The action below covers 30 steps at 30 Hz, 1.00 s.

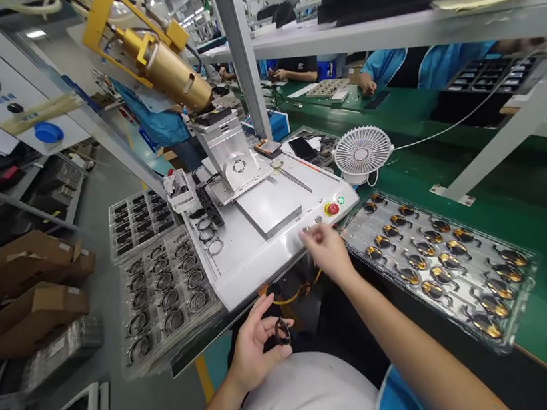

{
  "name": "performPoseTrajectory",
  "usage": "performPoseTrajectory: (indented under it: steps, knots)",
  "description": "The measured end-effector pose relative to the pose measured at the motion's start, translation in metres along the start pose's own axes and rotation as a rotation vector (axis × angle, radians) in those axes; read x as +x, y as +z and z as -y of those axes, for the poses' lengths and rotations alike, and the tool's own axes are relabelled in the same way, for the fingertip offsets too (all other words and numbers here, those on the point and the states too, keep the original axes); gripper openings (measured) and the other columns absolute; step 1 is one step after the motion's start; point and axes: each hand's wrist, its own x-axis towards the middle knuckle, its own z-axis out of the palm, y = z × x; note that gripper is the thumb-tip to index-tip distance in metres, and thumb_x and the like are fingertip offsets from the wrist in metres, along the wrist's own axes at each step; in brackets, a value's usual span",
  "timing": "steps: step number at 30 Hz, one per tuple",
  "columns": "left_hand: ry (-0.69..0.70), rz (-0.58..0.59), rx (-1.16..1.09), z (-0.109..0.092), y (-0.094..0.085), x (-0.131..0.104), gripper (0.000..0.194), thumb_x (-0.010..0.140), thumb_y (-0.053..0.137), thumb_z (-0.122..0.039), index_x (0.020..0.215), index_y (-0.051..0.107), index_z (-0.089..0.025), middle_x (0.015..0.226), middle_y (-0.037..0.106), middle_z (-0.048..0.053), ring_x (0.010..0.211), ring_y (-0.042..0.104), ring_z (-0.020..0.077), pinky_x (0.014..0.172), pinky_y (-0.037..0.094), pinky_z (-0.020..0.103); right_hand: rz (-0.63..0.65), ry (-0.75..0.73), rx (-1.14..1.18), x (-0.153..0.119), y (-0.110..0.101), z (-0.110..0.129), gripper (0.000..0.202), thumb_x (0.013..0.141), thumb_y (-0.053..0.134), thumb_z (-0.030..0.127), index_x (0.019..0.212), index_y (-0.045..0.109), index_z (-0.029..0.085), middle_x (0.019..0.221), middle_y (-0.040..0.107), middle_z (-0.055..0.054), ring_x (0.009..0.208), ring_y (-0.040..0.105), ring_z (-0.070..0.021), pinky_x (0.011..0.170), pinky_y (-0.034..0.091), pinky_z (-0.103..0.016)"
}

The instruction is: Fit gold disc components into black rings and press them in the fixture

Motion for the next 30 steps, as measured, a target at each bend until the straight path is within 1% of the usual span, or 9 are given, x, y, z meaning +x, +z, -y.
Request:
performPoseTrajectory:
  steps: [2, 3, 5, 7, 11, 16, 20, 26, 30]
  knots:
    - [0.071, -0.004, 0.206, -0.003, 0.005, 0.000, 0.092, 0.072, 0.088, -0.025, 0.153, 0.045, -0.024, 0.168, 0.026, 0.023, 0.107, 0.072, 0.0301, 0.087, 0.061, 0.041, 0.178, 0.047, 0.079, -0.042, 0.007, -0.014, 0.048, 0.081, 0.071, 0.066, 0.085, 0.064, 0.018, 0.073, 0.070, -0.006, 0.057, 0.062, -0.0183, 0.044, 0.048, -0.027]
    - [0.096, 0.026, 0.300, -0.004, 0.008, 0.001, 0.092, 0.073, 0.086, -0.024, 0.155, 0.043, -0.025, 0.170, 0.022, 0.021, 0.108, 0.072, 0.0310, 0.089, 0.061, 0.043, 0.248, 0.072, 0.137, -0.060, 0.011, -0.019, 0.050, 0.081, 0.072, 0.066, 0.089, 0.068, 0.017, 0.080, 0.073, -0.008, 0.064, 0.066, -0.0202, 0.049, 0.052, -0.028]
    - [0.124, 0.122, 0.448, -0.005, 0.012, 0.006, 0.094, 0.074, 0.083, -0.022, 0.157, 0.039, -0.024, 0.170, 0.024, 0.019, 0.116, 0.069, 0.0348, 0.097, 0.059, 0.047, 0.287, 0.098, 0.245, -0.085, 0.019, -0.024, 0.054, 0.080, 0.076, 0.064, 0.106, 0.072, 0.017, 0.094, 0.076, -0.010, 0.077, 0.070, -0.0227, 0.060, 0.059, -0.032]
    - [0.148, 0.210, 0.533, -0.006, 0.015, 0.011, 0.093, 0.075, 0.081, -0.021, 0.157, 0.039, -0.023, 0.168, 0.029, 0.018, 0.128, 0.063, 0.0391, 0.106, 0.054, 0.051, 0.220, 0.104, 0.317, -0.095, 0.022, -0.023, 0.056, 0.077, 0.080, 0.061, 0.112, 0.073, 0.018, 0.096, 0.076, -0.009, 0.079, 0.071, -0.0225, 0.068, 0.061, -0.034]
    - [0.226, 0.290, 0.442, -0.006, 0.018, 0.017, 0.091, 0.074, 0.085, -0.022, 0.154, 0.043, -0.024, 0.169, 0.022, 0.022, 0.117, 0.071, 0.0355, 0.096, 0.061, 0.047, 0.184, 0.185, 0.425, -0.088, 0.014, -0.014, 0.049, 0.072, 0.086, 0.055, 0.100, 0.076, 0.017, 0.085, 0.076, -0.007, 0.067, 0.067, -0.0178, 0.065, 0.058, -0.031]
    - [0.271, 0.188, 0.194, -0.002, 0.016, 0.018, 0.085, 0.067, 0.093, -0.024, 0.142, 0.052, -0.027, 0.172, 0.007, 0.024, 0.105, 0.076, 0.0304, 0.082, 0.065, 0.039, 0.220, 0.220, 0.456, -0.083, 0.005, -0.007, 0.042, 0.070, 0.089, 0.051, 0.089, 0.075, 0.015, 0.071, 0.072, -0.004, 0.060, 0.066, -0.0148, 0.060, 0.056, -0.026]
    - [0.314, 0.233, 0.276, 0.002, 0.011, 0.017, 0.086, 0.068, 0.093, -0.028, 0.143, 0.051, -0.026, 0.170, 0.017, 0.026, 0.104, 0.077, 0.0307, 0.084, 0.066, 0.040, 0.235, 0.207, 0.390, -0.084, 0.005, -0.007, 0.042, 0.070, 0.088, 0.053, 0.084, 0.074, 0.016, 0.067, 0.070, -0.003, 0.058, 0.065, -0.0146, 0.058, 0.056, -0.026]
    - [0.355, 0.361, 0.730, -0.006, 0.003, 0.018, 0.085, 0.078, 0.081, -0.022, 0.151, 0.040, -0.028, 0.167, 0.032, 0.019, 0.124, 0.068, 0.0330, 0.101, 0.060, 0.048, 0.357, 0.270, 0.436, -0.082, 0.002, -0.010, 0.045, 0.063, 0.094, 0.049, 0.088, 0.076, 0.016, 0.079, 0.076, -0.005, 0.066, 0.070, -0.0164, 0.065, 0.059, -0.028]
    - [0.346, 0.353, 0.588, -0.007, 0.002, 0.020, 0.085, 0.074, 0.085, -0.021, 0.149, 0.044, -0.028, 0.166, 0.034, 0.020, 0.122, 0.069, 0.0324, 0.099, 0.061, 0.046, 0.288, 0.345, 0.480, -0.084, 0.004, -0.008, 0.047, 0.059, 0.095, 0.051, 0.077, 0.072, 0.015, 0.067, 0.070, -0.002, 0.058, 0.065, -0.0134, 0.058, 0.057, -0.025]
